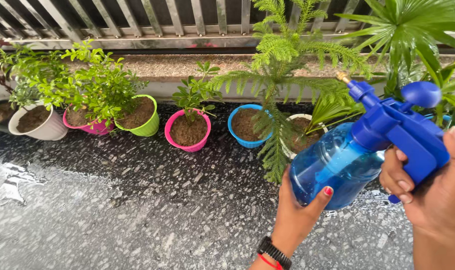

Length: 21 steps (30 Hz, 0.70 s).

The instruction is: The person uses a blue manual pressure sprayer to water a row of potted plants arranged along a metal railing. They pump the sprayer to build pressure and then spray water onto the leaves and soil of various plants, moving sequentially along the line.

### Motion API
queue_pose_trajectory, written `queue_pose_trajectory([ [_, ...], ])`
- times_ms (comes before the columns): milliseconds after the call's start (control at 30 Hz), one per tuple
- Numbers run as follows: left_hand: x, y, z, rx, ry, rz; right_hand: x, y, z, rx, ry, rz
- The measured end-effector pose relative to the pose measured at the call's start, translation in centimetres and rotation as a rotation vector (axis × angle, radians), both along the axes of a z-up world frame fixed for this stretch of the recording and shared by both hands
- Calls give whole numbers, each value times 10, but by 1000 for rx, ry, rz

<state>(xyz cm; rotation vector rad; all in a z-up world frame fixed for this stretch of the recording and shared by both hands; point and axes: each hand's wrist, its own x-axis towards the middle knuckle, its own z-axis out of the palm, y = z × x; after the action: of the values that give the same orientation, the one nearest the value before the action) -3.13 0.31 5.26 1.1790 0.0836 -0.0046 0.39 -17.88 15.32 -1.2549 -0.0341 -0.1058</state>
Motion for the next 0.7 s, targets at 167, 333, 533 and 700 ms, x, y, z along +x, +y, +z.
queue_pose_trajectory([
  [167, -1, -7, -3, 84, -39, 24, 2, -4, 6, -30, -5, 5],
  [333, -1, -2, 3, 179, -87, 67, -1, -16, -4, 54, -53, 28],
  [533, -13, 12, 13, 19, -181, 34, 19, -74, -31, 514, -115, 672],
  [700, -12, 44, 1, 46, -340, 140, 8, -37, -27, 610, -214, 540],
])
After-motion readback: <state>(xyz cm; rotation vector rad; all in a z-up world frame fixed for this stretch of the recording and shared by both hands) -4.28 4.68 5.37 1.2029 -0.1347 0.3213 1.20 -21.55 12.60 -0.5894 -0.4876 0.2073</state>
